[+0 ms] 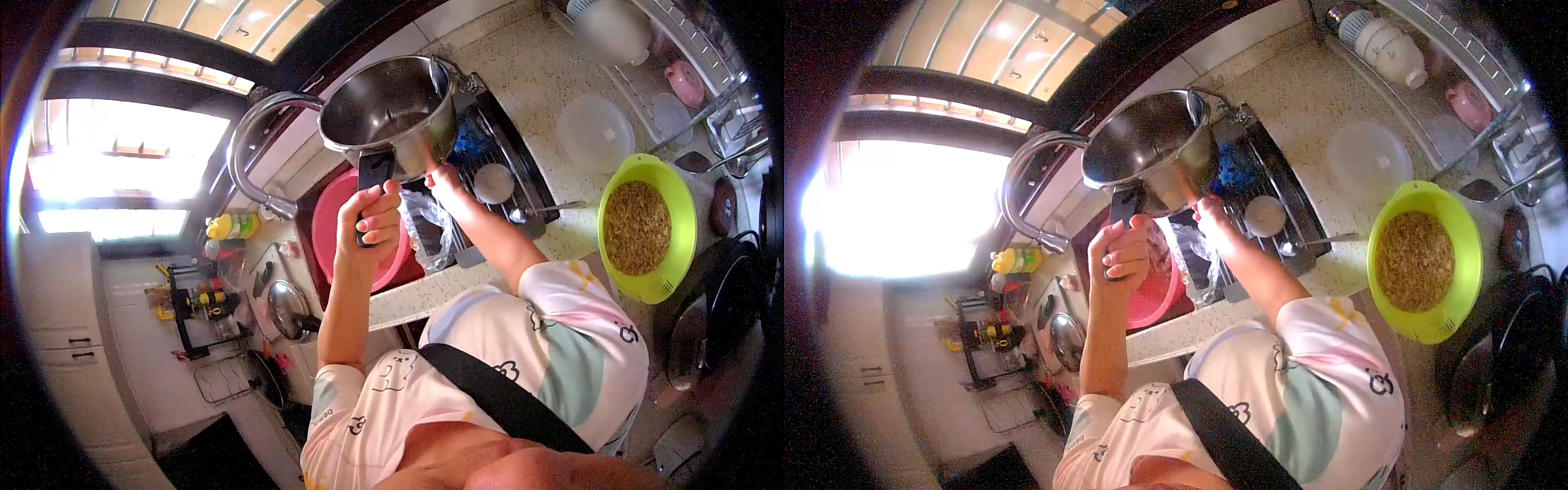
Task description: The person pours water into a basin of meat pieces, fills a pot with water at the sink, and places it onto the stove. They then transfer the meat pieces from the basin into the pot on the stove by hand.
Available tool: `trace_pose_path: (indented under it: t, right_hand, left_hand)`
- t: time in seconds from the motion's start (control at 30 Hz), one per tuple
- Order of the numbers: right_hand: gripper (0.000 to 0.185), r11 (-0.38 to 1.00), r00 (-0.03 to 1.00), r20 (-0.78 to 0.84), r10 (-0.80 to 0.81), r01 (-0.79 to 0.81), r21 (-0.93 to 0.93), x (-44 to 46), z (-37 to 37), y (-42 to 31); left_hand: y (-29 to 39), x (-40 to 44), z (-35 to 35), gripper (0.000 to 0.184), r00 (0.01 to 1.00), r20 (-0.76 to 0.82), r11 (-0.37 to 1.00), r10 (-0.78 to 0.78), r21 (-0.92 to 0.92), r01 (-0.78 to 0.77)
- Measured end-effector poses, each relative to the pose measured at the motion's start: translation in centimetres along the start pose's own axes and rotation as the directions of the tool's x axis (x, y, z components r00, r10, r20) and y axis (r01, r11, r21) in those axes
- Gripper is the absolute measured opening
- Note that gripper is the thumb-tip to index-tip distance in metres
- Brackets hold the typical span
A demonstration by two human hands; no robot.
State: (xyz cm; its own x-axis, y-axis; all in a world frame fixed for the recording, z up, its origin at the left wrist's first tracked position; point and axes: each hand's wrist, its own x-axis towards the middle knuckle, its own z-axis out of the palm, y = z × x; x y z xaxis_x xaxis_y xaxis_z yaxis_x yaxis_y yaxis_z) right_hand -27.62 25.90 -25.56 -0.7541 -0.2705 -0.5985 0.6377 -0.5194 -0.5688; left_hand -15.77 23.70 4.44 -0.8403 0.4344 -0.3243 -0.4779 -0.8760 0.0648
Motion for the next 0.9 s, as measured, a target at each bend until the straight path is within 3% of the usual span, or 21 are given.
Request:
trace_pose_path:
  t: [0.07, 0.13, 0.2, 0.23, 0.27, 0.33, 0.37, 0.4, 0.47, 0.5, 0.53, 0.63, 0.73, 0.9]
  right_hand:
    - [0.030, 0.993, 0.995, -0.049, 0.086, -0.082, 0.084, 2.0, 0.1, 1.1]
    - [0.026, 0.998, 0.994, -0.094, 0.049, -0.046, 0.041, -0.1, 0.4, 0.7]
    - [0.015, 0.957, 0.958, -0.060, -0.279, 0.273, -0.094, -1.9, 0.4, 0.6]
    - [0.022, 0.919, 0.910, -0.142, -0.389, 0.395, 0.015, -1.4, 0.5, 1.5]
    - [0.022, 0.919, 0.910, -0.144, -0.388, 0.393, 0.011, -1.4, -0.4, 1.8]
    - [0.024, 0.842, 0.843, 0.013, -0.538, 0.539, -0.027, -4.1, -2.0, -1.0]
    - [0.025, 0.630, 0.712, 0.115, -0.693, 0.675, -0.385, -2.2, -3.9, -0.7]
    - [0.027, 0.857, 0.856, 0.087, -0.510, 0.514, -0.031, -4.6, -3.7, -2.1]
    - [0.018, 0.886, 0.873, 0.221, -0.436, 0.459, -0.068, -5.4, -6.3, -3.5]
    - [0.019, 0.865, 0.890, 0.217, -0.401, 0.446, -0.231, -6.2, -7.0, -4.8]
    - [0.018, 0.894, 0.881, 0.261, -0.394, 0.434, -0.115, -8.7, -6.8, -6.6]
    - [0.021, 0.907, 0.892, 0.348, -0.287, 0.370, -0.202, -10.1, -8.8, -8.4]
    - [0.015, 0.915, 0.899, 0.337, -0.280, 0.356, -0.190, -13.9, -9.7, -11.4]
    - [0.023, 0.907, 0.934, 0.083, -0.348, 0.358, -0.220, -20.0, -10.1, -17.8]
  left_hand:
    - [0.2, 0.1, -0.1, 0.018, 1.000, -0.003, 1.000, 0.000, -0.017, 0.000]
    - [0.4, 0.2, -0.2, 0.022, 0.999, -0.004, 0.999, 0.033, -0.006, -0.033]
    - [0.7, 0.3, 0.0, 0.018, 1.000, 0.023, 0.999, -0.019, -0.032, 0.020]
    - [0.7, 0.2, -0.1, 0.018, 1.000, 0.023, 0.999, -0.018, -0.037, 0.019]
    - [0.8, 0.2, -0.1, 0.018, 1.000, 0.006, 0.999, -0.009, -0.046, 0.010]
    - [1.0, 0.3, -0.1, 0.018, 1.000, -0.007, 0.999, -0.008, -0.054, 0.008]
    - [1.2, 0.4, -0.2, 0.018, 1.000, 0.003, 0.999, -0.019, -0.043, 0.019]
    - [1.3, 0.4, -0.2, 0.018, 0.999, 0.014, 0.999, -0.030, -0.031, 0.030]
    - [1.4, 0.3, -0.2, 0.018, 0.999, 0.027, 0.999, -0.044, -0.030, 0.044]
    - [1.5, 0.5, -0.2, 0.018, 0.998, 0.038, 0.998, -0.052, -0.028, 0.053]
    - [1.6, 0.4, -0.2, 0.018, 0.997, 0.042, 0.998, -0.058, -0.028, 0.059]
    - [1.7, 0.3, -0.4, 0.018, 0.998, 0.028, 0.997, -0.054, -0.053, 0.056]
    - [1.7, 0.2, -0.6, 0.018, 0.997, 0.038, 0.996, -0.067, -0.062, 0.069]
    - [1.6, 0.3, -2.0, 0.016, 0.994, 0.063, 0.992, -0.090, -0.087, 0.095]
